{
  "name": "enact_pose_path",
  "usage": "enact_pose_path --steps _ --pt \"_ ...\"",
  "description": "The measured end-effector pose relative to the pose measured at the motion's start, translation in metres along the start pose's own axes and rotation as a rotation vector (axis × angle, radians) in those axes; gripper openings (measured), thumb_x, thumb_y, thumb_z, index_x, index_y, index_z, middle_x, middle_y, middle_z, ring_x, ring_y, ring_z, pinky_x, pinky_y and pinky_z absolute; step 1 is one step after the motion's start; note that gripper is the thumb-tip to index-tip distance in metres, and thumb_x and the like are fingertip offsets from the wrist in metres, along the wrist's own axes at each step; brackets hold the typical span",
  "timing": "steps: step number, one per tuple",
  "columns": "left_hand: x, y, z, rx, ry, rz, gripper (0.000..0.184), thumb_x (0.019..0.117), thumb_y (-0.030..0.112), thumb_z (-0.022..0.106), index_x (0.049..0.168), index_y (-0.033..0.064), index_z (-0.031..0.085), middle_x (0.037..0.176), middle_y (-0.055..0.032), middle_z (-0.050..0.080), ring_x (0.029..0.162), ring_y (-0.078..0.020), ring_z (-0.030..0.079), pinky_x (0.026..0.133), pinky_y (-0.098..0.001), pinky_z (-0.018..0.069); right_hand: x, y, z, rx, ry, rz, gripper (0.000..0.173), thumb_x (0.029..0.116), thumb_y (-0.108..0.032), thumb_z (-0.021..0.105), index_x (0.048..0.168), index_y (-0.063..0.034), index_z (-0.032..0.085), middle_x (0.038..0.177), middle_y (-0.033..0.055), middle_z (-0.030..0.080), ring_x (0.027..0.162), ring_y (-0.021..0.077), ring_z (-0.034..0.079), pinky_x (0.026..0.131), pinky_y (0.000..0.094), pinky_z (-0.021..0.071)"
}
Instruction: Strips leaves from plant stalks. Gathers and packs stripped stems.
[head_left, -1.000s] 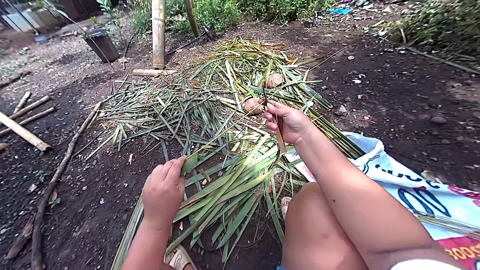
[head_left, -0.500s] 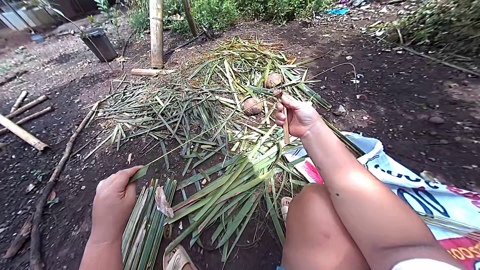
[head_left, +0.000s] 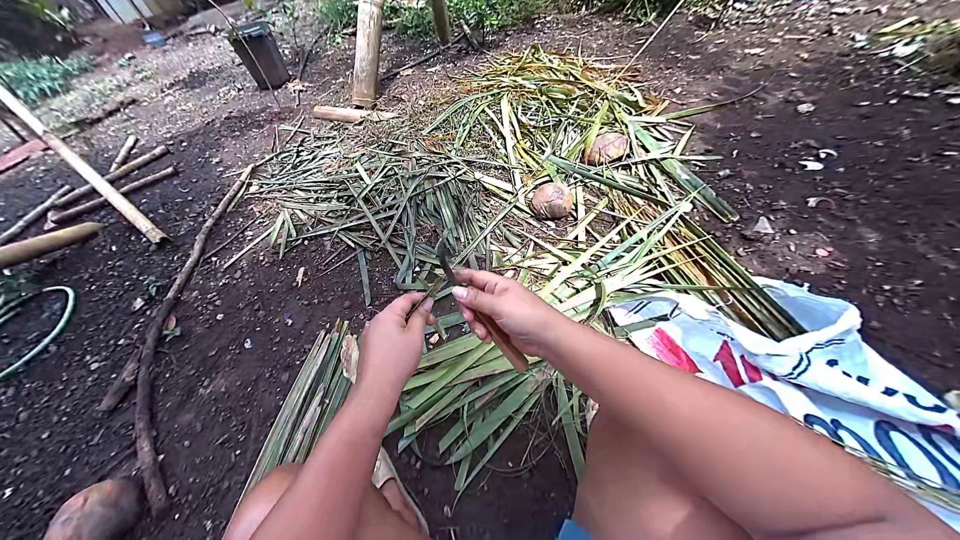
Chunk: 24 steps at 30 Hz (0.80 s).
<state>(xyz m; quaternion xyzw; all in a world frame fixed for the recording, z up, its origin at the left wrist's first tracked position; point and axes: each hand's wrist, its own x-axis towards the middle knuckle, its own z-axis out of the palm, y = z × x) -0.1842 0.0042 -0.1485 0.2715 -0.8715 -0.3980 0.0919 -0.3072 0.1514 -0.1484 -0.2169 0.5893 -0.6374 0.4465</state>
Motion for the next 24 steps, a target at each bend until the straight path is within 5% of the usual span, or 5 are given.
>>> enact_pose_path --steps 7,17,24 --pt "0.0 0.004 0.004 -0.015 -0.024 0.02 0.027 0.1078 0.034 0.052 0.116 0.0177 0.073 0.087 0.0088 0.071 0.077 -0.0045 0.063 0.075 -0.0326 0.0512 0.003 0.002 0.006 0.014 0.013 0.038 0.028 0.11 -0.019 0.049 0.135 -0.0081 0.055 0.074 0.0006 0.05 0.052 0.0062 0.048 0.048 0.0184 0.0439" --pt "-0.004 0.01 -0.002 0.0 -0.071 0.028 0.027 0.1081 0.033 0.052 0.116 0.0177 0.073 0.083 0.0112 0.069 0.072 -0.0008 0.06 0.071 -0.0268 0.0482 -0.006 -0.01 -0.003 -0.124 0.076 0.019 0.032 0.1078 -0.017 0.054 0.137 -0.0028 0.059 0.073 0.001 0.055 0.051 0.0044 0.047 0.047 0.017 0.0407" --pt "-0.005 0.002 -0.01 0.026 -0.058 0.065 0.026 0.1078 0.031 0.053 0.114 0.0177 0.074 0.084 0.011 0.07 0.076 -0.0011 0.062 0.074 -0.0289 0.0496 -0.003 -0.031 -0.041 -0.029 0.286 -0.02 0.033 0.1097 -0.02 0.05 0.139 -0.0066 0.056 0.069 -0.0006 0.051 0.046 0.0049 0.044 0.043 0.0181 0.0406"
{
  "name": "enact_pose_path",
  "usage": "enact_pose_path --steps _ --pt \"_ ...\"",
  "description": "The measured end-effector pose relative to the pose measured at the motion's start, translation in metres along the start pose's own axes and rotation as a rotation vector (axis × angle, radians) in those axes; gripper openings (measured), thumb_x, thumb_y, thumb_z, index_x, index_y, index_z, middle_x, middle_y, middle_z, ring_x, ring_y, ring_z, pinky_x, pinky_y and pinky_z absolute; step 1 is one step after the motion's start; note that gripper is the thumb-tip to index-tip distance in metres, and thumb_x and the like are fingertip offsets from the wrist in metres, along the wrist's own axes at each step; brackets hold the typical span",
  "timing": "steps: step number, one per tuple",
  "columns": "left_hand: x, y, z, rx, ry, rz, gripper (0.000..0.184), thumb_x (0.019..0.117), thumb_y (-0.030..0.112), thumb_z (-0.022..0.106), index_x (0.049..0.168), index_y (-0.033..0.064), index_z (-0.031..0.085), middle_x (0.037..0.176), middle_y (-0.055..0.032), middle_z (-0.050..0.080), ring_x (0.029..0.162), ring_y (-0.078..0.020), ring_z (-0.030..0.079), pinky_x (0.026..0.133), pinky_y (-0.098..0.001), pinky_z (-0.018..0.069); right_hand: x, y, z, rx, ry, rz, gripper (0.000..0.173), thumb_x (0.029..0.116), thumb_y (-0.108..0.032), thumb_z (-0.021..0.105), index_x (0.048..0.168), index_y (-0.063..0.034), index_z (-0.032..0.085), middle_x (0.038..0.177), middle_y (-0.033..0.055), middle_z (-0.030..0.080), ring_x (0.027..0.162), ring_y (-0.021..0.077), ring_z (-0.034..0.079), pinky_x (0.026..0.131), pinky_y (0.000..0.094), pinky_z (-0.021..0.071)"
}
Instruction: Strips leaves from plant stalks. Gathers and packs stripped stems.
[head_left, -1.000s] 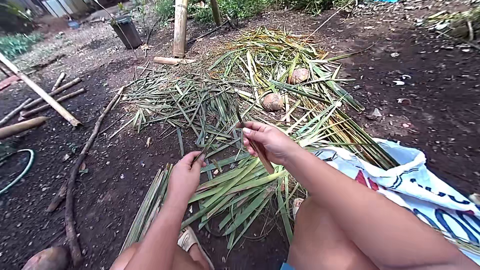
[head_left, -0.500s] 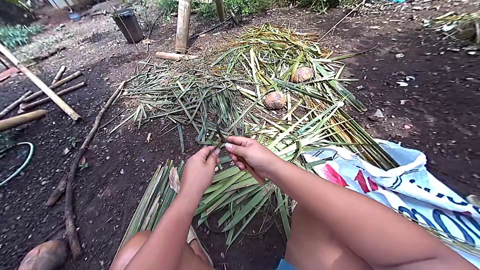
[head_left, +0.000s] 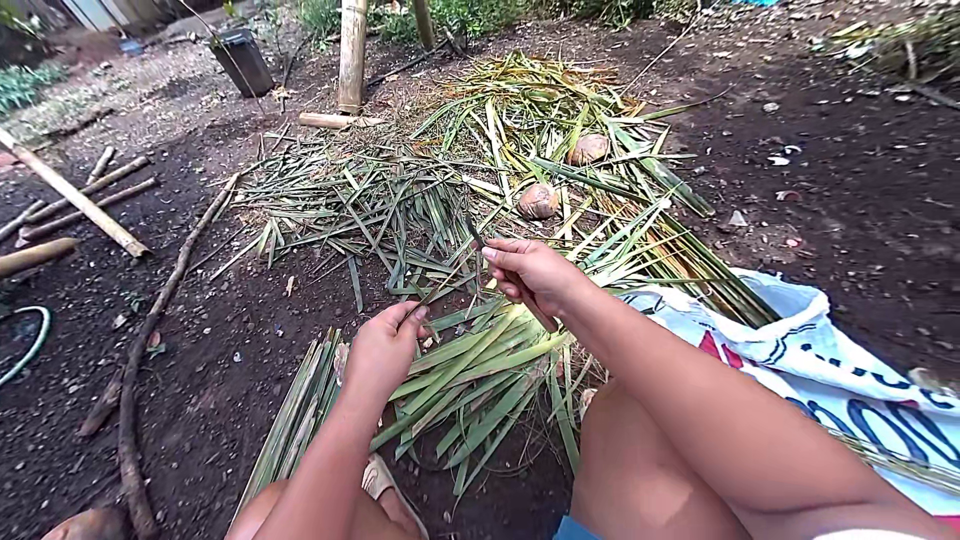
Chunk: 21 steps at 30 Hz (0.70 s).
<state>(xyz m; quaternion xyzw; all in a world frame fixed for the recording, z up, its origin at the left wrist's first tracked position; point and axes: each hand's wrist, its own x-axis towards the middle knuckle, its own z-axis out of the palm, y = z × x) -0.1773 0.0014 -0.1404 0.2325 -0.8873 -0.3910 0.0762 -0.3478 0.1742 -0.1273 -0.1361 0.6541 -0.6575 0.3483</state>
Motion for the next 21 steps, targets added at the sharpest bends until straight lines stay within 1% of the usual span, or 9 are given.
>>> enact_pose_path --steps 5,7,8,11,13,15,19,21 --pt "-0.001 -0.01 -0.016 -0.029 -0.06 0.023 0.023 0.1068 0.028 0.055 0.111 0.0171 0.075 0.082 0.0119 0.069 0.072 0.0009 0.06 0.071 -0.0247 0.0487 0.01 -0.002 -0.038 0.166 0.09 -0.081 0.026 0.1094 -0.025 0.049 0.129 -0.0127 0.06 0.066 -0.0035 0.048 0.043 0.0022 0.039 0.038 0.0166 0.0368" --pt "-0.001 -0.016 -0.023 -0.052 -0.079 0.032 0.022 0.1059 0.026 0.056 0.109 0.0161 0.076 0.08 0.0117 0.069 0.068 0.0012 0.059 0.067 -0.0229 0.0473 0.014 0.001 -0.054 0.21 0.107 -0.091 0.024 0.1087 -0.028 0.049 0.128 -0.0174 0.06 0.065 -0.0052 0.047 0.042 0.0004 0.037 0.038 0.0153 0.0349" --pt "-0.001 -0.019 -0.025 -0.058 -0.087 0.042 0.021 0.1055 0.025 0.057 0.108 0.0162 0.076 0.079 0.0124 0.069 0.066 0.0019 0.057 0.064 -0.0216 0.046 0.014 -0.002 -0.058 0.222 0.121 -0.08 0.024 0.1088 -0.028 0.049 0.128 -0.0182 0.061 0.065 -0.0056 0.047 0.042 0.0 0.037 0.038 0.0149 0.0344" --pt "0.0 -0.023 -0.033 -0.031 -0.106 0.05 0.021 0.1053 0.026 0.057 0.108 0.0174 0.076 0.079 0.0136 0.069 0.065 0.0025 0.056 0.064 -0.0211 0.0457 0.008 -0.019 -0.062 0.228 0.135 -0.03 0.026 0.1106 -0.02 0.044 0.13 -0.012 0.059 0.068 -0.0035 0.049 0.045 0.0034 0.043 0.041 0.0176 0.0384" --pt "0.0 -0.024 -0.039 -0.01 -0.104 0.044 0.021 0.1049 0.026 0.057 0.108 0.0173 0.076 0.079 0.0132 0.069 0.067 0.002 0.058 0.066 -0.0222 0.0469 0.009 -0.021 -0.064 0.219 0.15 -0.026 0.026 0.1105 -0.02 0.045 0.131 -0.0118 0.059 0.069 -0.0033 0.05 0.046 0.0034 0.043 0.041 0.0174 0.0384" --pt "0.001 -0.027 -0.049 0.008 -0.102 0.037 0.021 0.1044 0.026 0.058 0.107 0.0174 0.076 0.079 0.013 0.069 0.066 0.0015 0.057 0.065 -0.023 0.0461 0.013 -0.021 -0.072 0.231 0.179 -0.03 0.025 0.1105 -0.022 0.045 0.13 -0.0125 0.059 0.068 -0.0036 0.049 0.045 0.0034 0.042 0.041 0.0177 0.0381" --pt "0.001 -0.039 -0.066 0.025 -0.09 0.059 0.022 0.1031 0.027 0.058 0.107 0.0177 0.077 0.078 0.0132 0.069 0.063 0.0017 0.056 0.062 -0.0213 0.0454 0.018 -0.021 -0.085 0.272 0.224 -0.022 0.024 0.1101 -0.022 0.046 0.126 -0.0134 0.06 0.066 -0.0047 0.048 0.045 0.0035 0.042 0.041 0.0181 0.0374" --pt "-0.002 -0.043 -0.075 0.056 -0.061 0.056 0.022 0.1027 0.028 0.058 0.106 0.0172 0.077 0.078 0.0131 0.069 0.063 0.0012 0.055 0.063 -0.0229 0.0455 0.021 -0.021 -0.09 0.284 0.245 -0.023 0.024 0.1103 -0.022 0.045 0.128 -0.0134 0.059 0.066 -0.0048 0.048 0.045 0.003 0.041 0.041 0.0179 0.036"
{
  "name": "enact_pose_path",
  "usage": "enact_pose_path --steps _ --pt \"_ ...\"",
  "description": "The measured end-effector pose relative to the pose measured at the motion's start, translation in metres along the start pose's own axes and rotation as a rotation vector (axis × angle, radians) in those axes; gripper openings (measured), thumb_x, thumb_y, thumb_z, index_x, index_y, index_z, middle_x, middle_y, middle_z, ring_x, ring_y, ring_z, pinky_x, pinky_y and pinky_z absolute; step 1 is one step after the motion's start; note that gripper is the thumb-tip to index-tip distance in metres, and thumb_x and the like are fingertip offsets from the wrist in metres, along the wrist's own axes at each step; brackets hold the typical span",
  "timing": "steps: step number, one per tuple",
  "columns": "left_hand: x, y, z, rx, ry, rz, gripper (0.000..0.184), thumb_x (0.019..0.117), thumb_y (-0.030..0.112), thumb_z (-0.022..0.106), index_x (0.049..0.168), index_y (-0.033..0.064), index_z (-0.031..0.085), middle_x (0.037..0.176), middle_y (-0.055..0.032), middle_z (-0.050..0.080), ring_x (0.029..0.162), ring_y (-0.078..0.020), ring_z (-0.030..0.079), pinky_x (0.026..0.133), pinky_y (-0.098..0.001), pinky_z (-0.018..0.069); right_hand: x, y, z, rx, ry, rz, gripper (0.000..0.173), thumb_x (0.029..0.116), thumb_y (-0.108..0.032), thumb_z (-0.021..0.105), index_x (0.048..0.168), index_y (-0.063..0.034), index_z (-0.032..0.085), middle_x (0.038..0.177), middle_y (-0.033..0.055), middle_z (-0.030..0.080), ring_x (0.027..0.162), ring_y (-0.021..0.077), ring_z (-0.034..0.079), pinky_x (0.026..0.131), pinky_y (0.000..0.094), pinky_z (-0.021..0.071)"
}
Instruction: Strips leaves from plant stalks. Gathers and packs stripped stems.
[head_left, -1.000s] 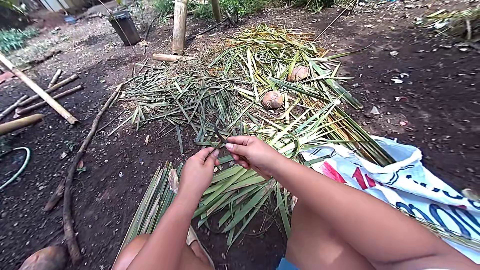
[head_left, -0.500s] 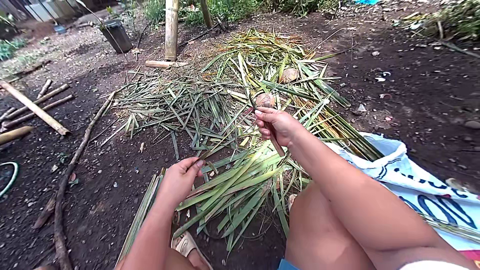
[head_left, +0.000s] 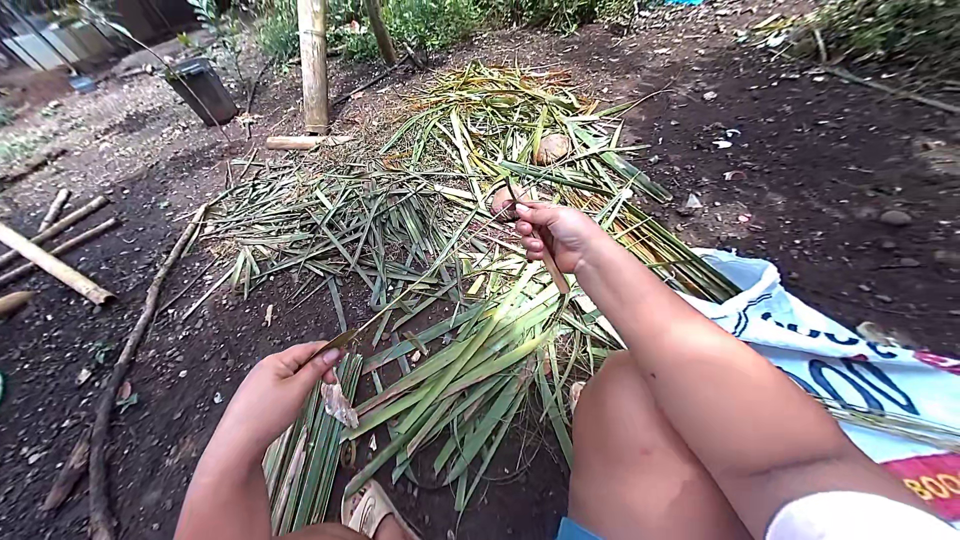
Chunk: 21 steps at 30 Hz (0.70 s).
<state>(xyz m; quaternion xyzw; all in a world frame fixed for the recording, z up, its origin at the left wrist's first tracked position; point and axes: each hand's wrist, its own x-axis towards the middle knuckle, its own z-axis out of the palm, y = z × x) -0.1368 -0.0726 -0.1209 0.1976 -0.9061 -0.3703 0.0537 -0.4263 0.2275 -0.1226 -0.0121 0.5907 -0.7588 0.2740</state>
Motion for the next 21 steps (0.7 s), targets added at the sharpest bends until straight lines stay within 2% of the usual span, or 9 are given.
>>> enact_pose_path --steps 2,6,14,18,19,20,21 --pt "-0.003 -0.009 -0.011 0.018 0.021 0.008 0.023 0.1013 0.03 0.058 0.106 0.0175 0.077 0.08 0.0125 0.07 0.067 0.001 0.059 0.066 -0.024 0.048 0.005 -0.004 -0.007 0.027 0.047 -0.003 0.023 0.1094 -0.022 0.048 0.128 -0.0134 0.059 0.066 -0.004 0.049 0.045 0.0029 0.042 0.04 0.0176 0.0369" --pt "-0.007 -0.023 -0.024 0.019 0.008 0.029 0.026 0.0985 0.035 0.059 0.107 0.0197 0.078 0.082 0.0126 0.072 0.069 0.0014 0.061 0.065 -0.0221 0.0491 0.008 -0.006 -0.011 0.013 0.055 0.013 0.022 0.1096 -0.021 0.046 0.126 -0.0145 0.059 0.066 -0.0044 0.049 0.045 0.0027 0.042 0.04 0.0169 0.0366" --pt "-0.008 -0.025 -0.031 0.037 -0.022 0.042 0.026 0.0991 0.035 0.058 0.107 0.0202 0.078 0.081 0.0133 0.071 0.064 0.0027 0.058 0.063 -0.021 0.0473 0.011 -0.005 -0.013 -0.02 0.012 0.025 0.025 0.1095 -0.022 0.047 0.13 -0.0137 0.059 0.067 -0.0034 0.05 0.045 0.0031 0.043 0.04 0.0172 0.0372" --pt "-0.006 -0.026 -0.033 0.043 -0.093 -0.039 0.022 0.1015 0.029 0.058 0.109 0.0181 0.077 0.081 0.0117 0.072 0.06 0.0017 0.055 0.058 -0.02 0.0443 0.009 -0.003 -0.008 -0.033 0.04 -0.002 0.027 0.1087 -0.02 0.049 0.133 -0.0126 0.058 0.069 -0.0025 0.052 0.046 0.0041 0.045 0.041 0.0179 0.0389" --pt "-0.003 -0.028 -0.032 0.058 -0.148 -0.081 0.021 0.1024 0.026 0.058 0.112 0.0165 0.075 0.084 0.0094 0.073 0.064 -0.0007 0.059 0.062 -0.0222 0.0479 0.006 -0.002 -0.003 -0.032 0.042 -0.019 0.027 0.1088 -0.02 0.049 0.133 -0.0123 0.058 0.07 -0.0026 0.052 0.046 0.0041 0.045 0.041 0.0181 0.039" --pt "0.0 -0.027 -0.03 0.09 -0.212 -0.129 0.021 0.1033 0.023 0.059 0.117 0.0151 0.072 0.09 0.006 0.074 0.073 -0.0044 0.065 0.071 -0.0275 0.0533 0.002 0.001 0.003 -0.033 0.039 -0.033 0.027 0.1092 -0.021 0.049 0.133 -0.0123 0.058 0.071 -0.0022 0.052 0.047 0.0045 0.045 0.041 0.0187 0.0391" --pt "0.006 -0.026 -0.027 0.119 -0.264 -0.172 0.023 0.1035 0.021 0.06 0.123 0.0141 0.069 0.095 0.0014 0.073 0.082 -0.0091 0.068 0.081 -0.0342 0.0549 -0.002 0.004 0.01 -0.034 0.032 -0.046 0.028 0.1094 -0.021 0.048 0.135 -0.0121 0.057 0.072 -0.0018 0.052 0.048 0.0052 0.045 0.042 0.0193 0.0402"
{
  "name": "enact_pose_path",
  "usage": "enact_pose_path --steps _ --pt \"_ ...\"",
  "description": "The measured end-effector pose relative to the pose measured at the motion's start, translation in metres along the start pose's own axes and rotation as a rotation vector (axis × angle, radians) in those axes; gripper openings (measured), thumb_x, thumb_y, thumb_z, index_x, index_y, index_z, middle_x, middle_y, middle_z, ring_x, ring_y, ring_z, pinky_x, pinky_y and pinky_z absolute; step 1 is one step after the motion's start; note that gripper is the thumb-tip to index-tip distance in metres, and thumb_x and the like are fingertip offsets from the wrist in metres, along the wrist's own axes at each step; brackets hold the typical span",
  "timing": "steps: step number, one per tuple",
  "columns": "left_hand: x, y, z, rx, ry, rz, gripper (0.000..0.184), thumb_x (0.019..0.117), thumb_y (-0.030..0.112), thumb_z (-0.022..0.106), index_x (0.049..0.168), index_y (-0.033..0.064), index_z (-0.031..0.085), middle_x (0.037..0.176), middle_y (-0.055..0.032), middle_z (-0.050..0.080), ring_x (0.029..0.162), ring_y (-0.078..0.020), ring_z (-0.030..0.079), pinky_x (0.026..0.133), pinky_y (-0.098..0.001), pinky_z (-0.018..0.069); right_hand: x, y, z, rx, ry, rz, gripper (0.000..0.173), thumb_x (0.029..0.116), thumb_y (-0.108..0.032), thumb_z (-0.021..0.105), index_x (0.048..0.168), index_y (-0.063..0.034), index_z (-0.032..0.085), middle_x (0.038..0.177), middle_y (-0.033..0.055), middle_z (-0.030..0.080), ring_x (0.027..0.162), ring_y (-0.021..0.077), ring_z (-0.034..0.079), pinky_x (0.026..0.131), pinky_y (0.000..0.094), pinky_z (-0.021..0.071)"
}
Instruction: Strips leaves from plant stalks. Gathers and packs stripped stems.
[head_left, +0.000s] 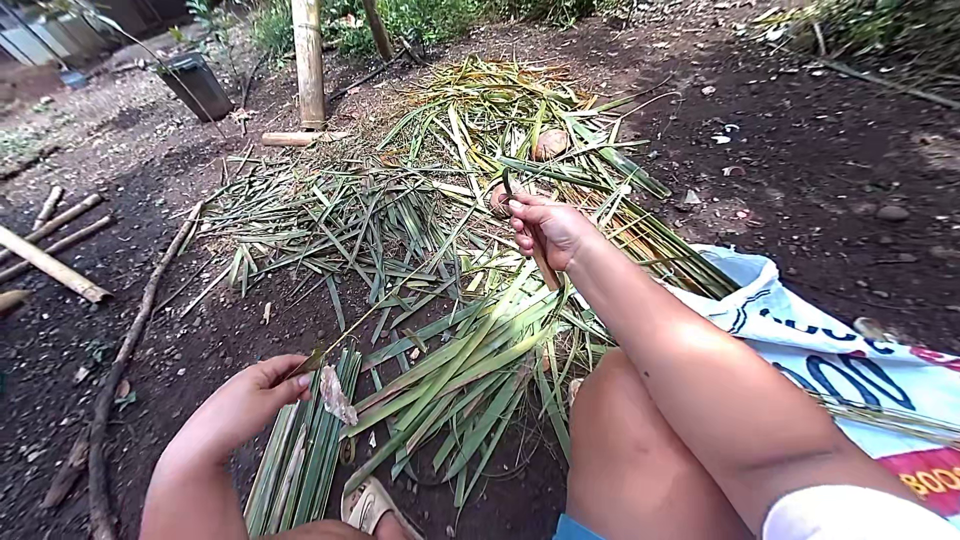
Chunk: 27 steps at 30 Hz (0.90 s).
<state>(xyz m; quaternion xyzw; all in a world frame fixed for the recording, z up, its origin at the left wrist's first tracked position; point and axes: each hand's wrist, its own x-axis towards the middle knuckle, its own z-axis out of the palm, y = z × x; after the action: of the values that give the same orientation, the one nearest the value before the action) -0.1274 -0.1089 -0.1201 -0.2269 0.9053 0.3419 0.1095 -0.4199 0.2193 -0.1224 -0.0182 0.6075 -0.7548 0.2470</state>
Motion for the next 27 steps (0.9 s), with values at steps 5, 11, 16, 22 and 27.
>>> enact_pose_path --steps 5,11,16,22,27 --pt "0.022 0.052 0.038 0.031 0.013 0.045 0.028 0.106 0.028 0.058 0.128 0.0128 0.065 0.098 -0.0029 0.071 0.086 -0.0118 0.068 0.086 -0.037 0.0555 -0.026 0.022 0.039 0.014 -0.089 -0.062 0.028 0.1095 -0.019 0.049 0.135 -0.0092 0.056 0.071 0.0013 0.053 0.048 0.007 0.048 0.043 0.0202 0.0433" --pt "0.033 0.092 0.102 -0.031 0.429 0.363 0.032 0.1076 0.032 0.051 0.121 0.0126 0.073 0.101 -0.0027 0.073 0.088 -0.0119 0.069 0.084 -0.0349 0.0558 -0.047 0.047 0.065 -0.037 -0.187 -0.078 0.034 0.1086 -0.02 0.053 0.141 -0.0095 0.054 0.073 0.0039 0.055 0.048 0.009 0.049 0.045 0.0213 0.0456" --pt "0.042 0.09 0.12 0.097 0.641 0.514 0.032 0.107 0.028 0.052 0.116 0.0088 0.076 0.092 -0.0069 0.075 0.085 -0.0206 0.072 0.081 -0.0408 0.0586 -0.053 0.052 0.068 -0.082 -0.313 0.002 0.027 0.1095 -0.019 0.05 0.131 -0.0056 0.06 0.071 0.0037 0.054 0.049 0.008 0.049 0.046 0.0194 0.0457" --pt "0.041 0.085 0.119 0.188 0.721 0.557 0.031 0.1065 0.025 0.052 0.115 0.0089 0.077 0.09 -0.0073 0.076 0.085 -0.0221 0.074 0.08 -0.0427 0.0602 -0.05 0.044 0.062 -0.131 -0.308 0.018 0.026 0.1095 -0.019 0.05 0.127 -0.0048 0.061 0.07 0.0024 0.052 0.048 0.0062 0.047 0.044 0.0178 0.0432" --pt "0.037 0.078 0.107 0.247 0.737 0.581 0.031 0.1056 0.026 0.053 0.112 0.0096 0.078 0.09 -0.0076 0.076 0.085 -0.0235 0.074 0.078 -0.0433 0.0604 -0.041 0.035 0.051 -0.136 -0.26 -0.003 0.026 0.109 -0.019 0.051 0.129 -0.0054 0.061 0.068 0.0014 0.052 0.046 0.0062 0.045 0.043 0.0192 0.0426"
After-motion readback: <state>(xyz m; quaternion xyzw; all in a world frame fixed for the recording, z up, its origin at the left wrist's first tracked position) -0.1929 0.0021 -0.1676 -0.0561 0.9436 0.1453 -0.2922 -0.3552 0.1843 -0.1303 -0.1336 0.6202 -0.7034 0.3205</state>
